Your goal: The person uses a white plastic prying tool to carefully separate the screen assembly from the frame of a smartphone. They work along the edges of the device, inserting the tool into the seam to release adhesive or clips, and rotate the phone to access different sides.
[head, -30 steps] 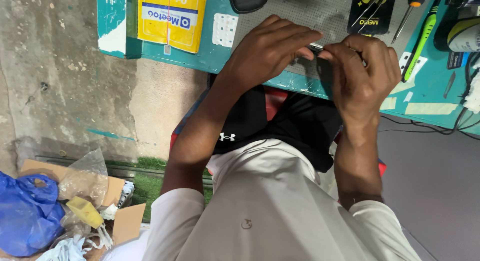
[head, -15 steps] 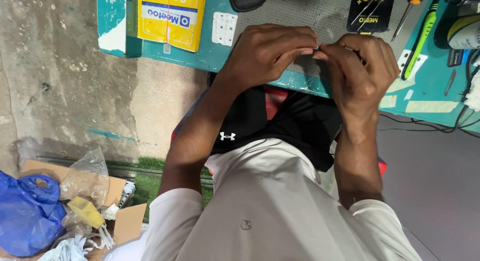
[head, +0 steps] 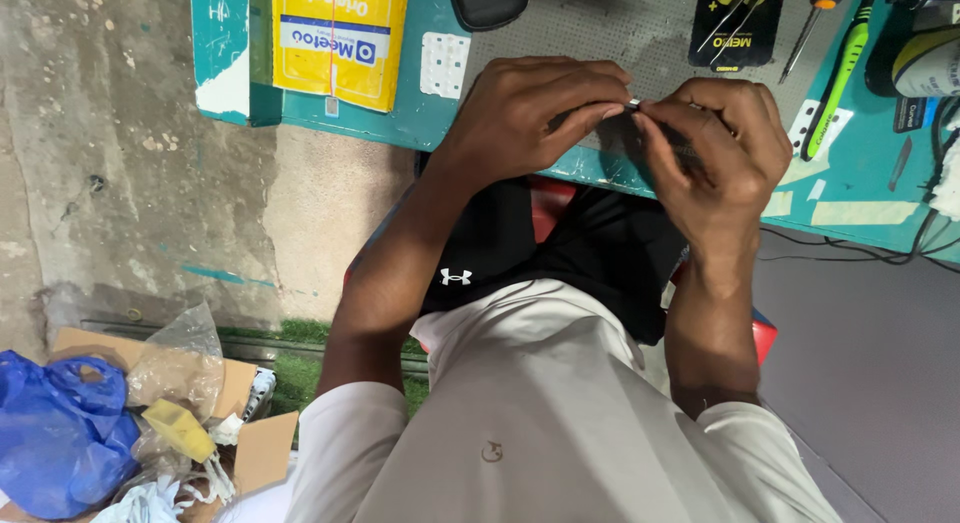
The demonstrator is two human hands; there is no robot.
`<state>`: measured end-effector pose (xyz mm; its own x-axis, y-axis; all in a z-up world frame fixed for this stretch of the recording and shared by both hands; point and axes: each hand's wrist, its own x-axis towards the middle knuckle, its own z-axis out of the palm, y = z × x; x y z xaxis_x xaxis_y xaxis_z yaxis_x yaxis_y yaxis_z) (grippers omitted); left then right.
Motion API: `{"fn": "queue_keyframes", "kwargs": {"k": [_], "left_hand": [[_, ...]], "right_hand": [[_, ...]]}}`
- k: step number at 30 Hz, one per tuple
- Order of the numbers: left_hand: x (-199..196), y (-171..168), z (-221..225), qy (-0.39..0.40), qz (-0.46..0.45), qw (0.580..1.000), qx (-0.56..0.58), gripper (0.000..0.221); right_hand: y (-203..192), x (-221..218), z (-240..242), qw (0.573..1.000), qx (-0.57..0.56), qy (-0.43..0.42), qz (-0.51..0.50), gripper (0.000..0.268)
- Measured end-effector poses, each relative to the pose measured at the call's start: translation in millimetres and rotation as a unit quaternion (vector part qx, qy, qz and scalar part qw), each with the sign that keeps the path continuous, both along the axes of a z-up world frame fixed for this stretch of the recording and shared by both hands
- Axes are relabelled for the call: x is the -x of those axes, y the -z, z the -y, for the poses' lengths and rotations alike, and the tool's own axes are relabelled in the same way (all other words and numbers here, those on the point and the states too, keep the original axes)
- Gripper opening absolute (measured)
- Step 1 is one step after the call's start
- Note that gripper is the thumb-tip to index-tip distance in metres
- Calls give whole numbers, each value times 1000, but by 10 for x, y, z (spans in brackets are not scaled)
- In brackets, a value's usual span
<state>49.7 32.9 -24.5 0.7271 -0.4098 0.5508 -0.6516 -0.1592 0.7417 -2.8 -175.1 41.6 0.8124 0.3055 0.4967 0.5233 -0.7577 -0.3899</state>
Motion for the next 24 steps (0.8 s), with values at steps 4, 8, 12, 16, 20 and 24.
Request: {"fn": "queue_keyframes", "kwargs": {"k": [4, 8, 12, 16, 20, 24], "left_hand": [[15, 13, 15, -2, -5, 1000, 4, 14], [24, 43, 18, -3, -9, 1000, -5, 20], [39, 109, 4, 19, -57, 998, 0, 21], [28, 158, 12, 1, 16, 1000, -6, 15], [41, 142, 12, 3, -29, 1000, 2, 18], [43, 81, 5, -1, -38, 999, 18, 17]], "right_hand": [[71, 40, 24, 1000, -12, 10, -11, 21], [159, 62, 23, 999, -24, 20, -3, 23], [174, 104, -1, 998, -37, 39, -15, 24], [95, 112, -22, 998, -38, 35, -37, 21], [4, 104, -39, 998, -34, 29, -44, 21], [16, 91, -42, 997, -43, 36, -48, 21]]}}
